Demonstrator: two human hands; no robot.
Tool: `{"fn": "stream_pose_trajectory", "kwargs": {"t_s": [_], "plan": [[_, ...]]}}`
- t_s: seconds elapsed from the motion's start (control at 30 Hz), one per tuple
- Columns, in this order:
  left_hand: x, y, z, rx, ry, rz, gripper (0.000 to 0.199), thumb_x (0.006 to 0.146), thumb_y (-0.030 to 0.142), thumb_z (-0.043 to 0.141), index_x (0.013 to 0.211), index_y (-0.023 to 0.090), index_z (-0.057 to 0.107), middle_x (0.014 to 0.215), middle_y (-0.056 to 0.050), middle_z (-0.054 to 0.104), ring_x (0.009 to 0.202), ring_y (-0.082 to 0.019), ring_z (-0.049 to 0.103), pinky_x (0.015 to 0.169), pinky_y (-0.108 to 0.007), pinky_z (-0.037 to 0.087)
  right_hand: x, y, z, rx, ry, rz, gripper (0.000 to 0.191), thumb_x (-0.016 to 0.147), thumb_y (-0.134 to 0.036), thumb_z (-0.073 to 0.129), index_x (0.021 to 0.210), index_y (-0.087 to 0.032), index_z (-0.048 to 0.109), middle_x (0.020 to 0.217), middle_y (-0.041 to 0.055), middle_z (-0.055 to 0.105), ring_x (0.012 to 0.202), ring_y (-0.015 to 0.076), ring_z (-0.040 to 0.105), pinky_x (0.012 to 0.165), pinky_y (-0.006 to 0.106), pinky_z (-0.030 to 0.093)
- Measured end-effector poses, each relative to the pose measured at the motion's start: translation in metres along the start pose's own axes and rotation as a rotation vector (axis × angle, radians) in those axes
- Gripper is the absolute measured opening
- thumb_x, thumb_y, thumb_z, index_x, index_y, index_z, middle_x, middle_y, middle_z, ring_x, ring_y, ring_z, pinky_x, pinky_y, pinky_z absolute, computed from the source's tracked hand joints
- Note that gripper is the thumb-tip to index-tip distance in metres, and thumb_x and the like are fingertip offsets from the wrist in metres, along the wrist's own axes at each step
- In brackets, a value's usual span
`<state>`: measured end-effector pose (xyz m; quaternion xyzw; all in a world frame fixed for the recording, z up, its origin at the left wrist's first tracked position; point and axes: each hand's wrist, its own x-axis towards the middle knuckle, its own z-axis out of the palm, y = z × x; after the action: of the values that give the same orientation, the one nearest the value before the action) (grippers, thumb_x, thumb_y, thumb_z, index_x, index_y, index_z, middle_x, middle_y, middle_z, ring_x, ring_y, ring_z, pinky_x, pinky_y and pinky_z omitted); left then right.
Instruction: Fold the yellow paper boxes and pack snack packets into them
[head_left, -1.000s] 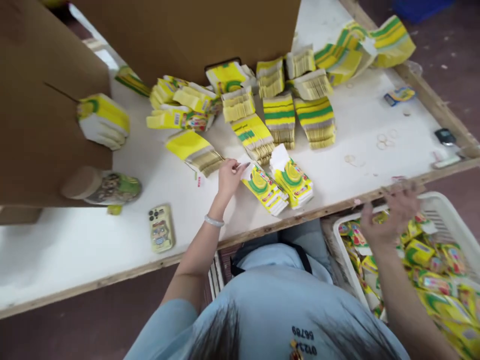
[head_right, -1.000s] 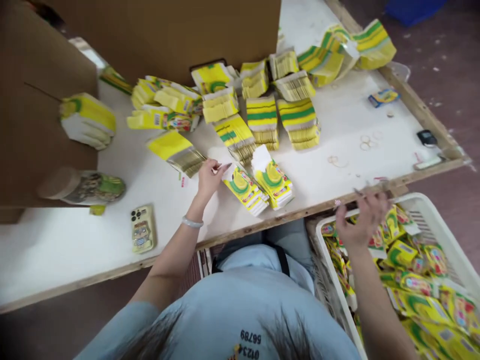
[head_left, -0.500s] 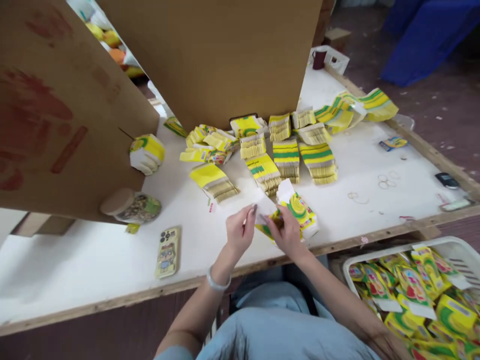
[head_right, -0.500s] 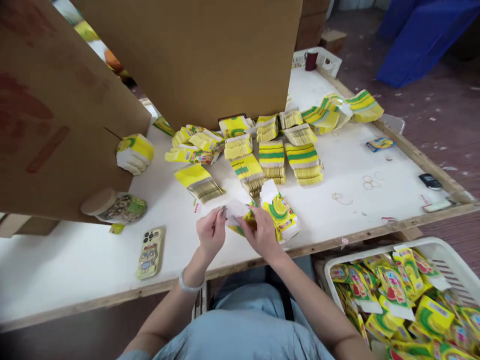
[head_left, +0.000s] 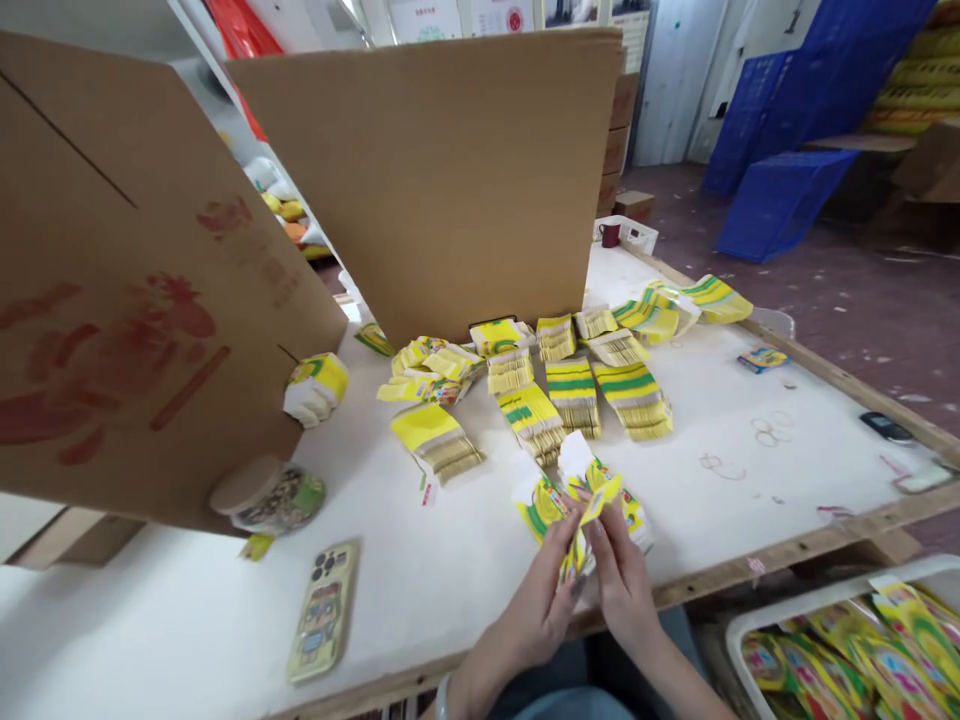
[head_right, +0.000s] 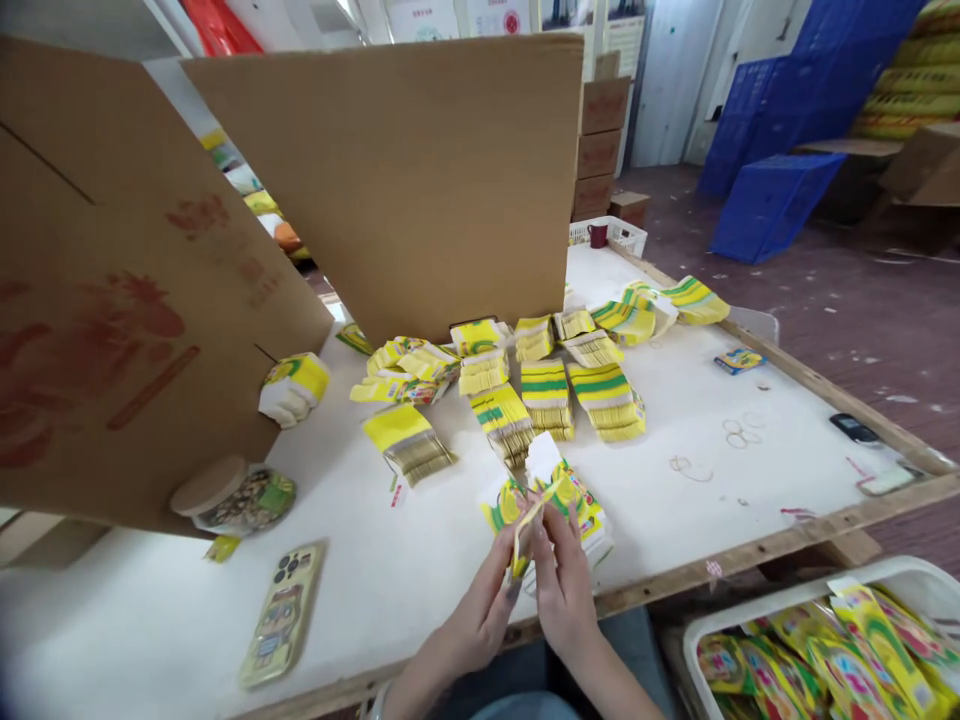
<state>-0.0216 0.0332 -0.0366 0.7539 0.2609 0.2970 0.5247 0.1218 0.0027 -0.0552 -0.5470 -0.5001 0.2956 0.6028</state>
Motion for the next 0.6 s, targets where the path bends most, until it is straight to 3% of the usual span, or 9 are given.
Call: {"fn": "stream_pose_trajectory", "kwargs": {"t_s": [0.13,0.27,0.3,0.37,0.43,0.5,0.6], "plan": [[0.003,0.006,0.001,-0.090,0.102,-0.106,0.063,0.103,0.059,0.036,0.159,0.030,0.041,0.158,-0.011,0.052,0.150,-0.033,0.045,0.128,-0.055,0.036,0.008,-0.018,-0.002,0.111,0.141,0.164,0.034,0.096,-0.050,0.061,0.112,-0.026,0.078,0.097,0.0099,0.081,0.096,0.0328,0.077,0.083,0.046,0.066],[0.005,0.002,0.015,-0.217,0.215,-0.287,0.067,0.100,0.067,0.040,0.151,0.025,0.051,0.136,-0.014,0.069,0.127,-0.034,0.065,0.110,-0.053,0.054,0.006,-0.023,-0.002,0.054,0.217,0.270,0.032,0.092,-0.054,0.067,0.083,-0.024,0.073,0.066,0.0030,0.072,0.060,0.0232,0.068,0.057,0.035,0.061],[0.005,0.002,0.018,-0.241,0.245,-0.308,0.068,0.099,0.068,0.041,0.150,0.024,0.051,0.133,-0.014,0.070,0.123,-0.034,0.067,0.107,-0.051,0.056,0.004,-0.024,-0.002,0.070,0.215,0.288,0.031,0.091,-0.054,0.068,0.085,-0.024,0.072,0.067,0.0022,0.071,0.059,0.0218,0.067,0.056,0.034,0.060],[0.004,0.003,0.023,-0.286,0.307,-0.317,0.071,0.098,0.069,0.045,0.154,0.025,0.043,0.134,-0.014,0.069,0.123,-0.032,0.067,0.105,-0.048,0.058,0.000,-0.027,-0.004,0.170,0.194,0.298,0.033,0.092,-0.053,0.068,0.109,-0.024,0.068,0.075,0.0021,0.074,0.063,0.0205,0.069,0.059,0.032,0.060],[-0.003,0.005,0.026,-0.342,0.339,-0.313,0.078,0.098,0.065,0.049,0.162,0.028,0.024,0.136,-0.014,0.067,0.123,-0.029,0.067,0.103,-0.045,0.058,-0.007,-0.029,-0.006,0.271,0.187,0.289,0.048,0.093,-0.051,0.067,0.133,-0.026,0.055,0.088,0.0037,0.078,0.070,0.0201,0.073,0.064,0.031,0.062],[-0.015,0.007,0.026,-0.406,0.287,-0.319,0.083,0.100,0.061,0.051,0.164,0.029,0.010,0.133,-0.014,0.069,0.117,-0.026,0.070,0.098,-0.042,0.060,-0.018,-0.031,-0.011,0.261,0.197,0.280,0.048,0.091,-0.049,0.070,0.131,-0.027,0.055,0.097,0.0064,0.078,0.076,0.0201,0.076,0.067,0.031,0.063],[-0.041,0.011,0.021,-0.506,0.108,-0.375,0.074,0.101,0.058,0.051,0.161,0.028,0.019,0.128,-0.013,0.071,0.105,-0.023,0.073,0.089,-0.038,0.062,-0.040,-0.029,-0.024,0.163,0.104,0.306,0.031,0.088,-0.046,0.074,0.110,-0.024,0.069,0.100,0.0082,0.079,0.080,0.0207,0.077,0.070,0.032,0.064]]}}
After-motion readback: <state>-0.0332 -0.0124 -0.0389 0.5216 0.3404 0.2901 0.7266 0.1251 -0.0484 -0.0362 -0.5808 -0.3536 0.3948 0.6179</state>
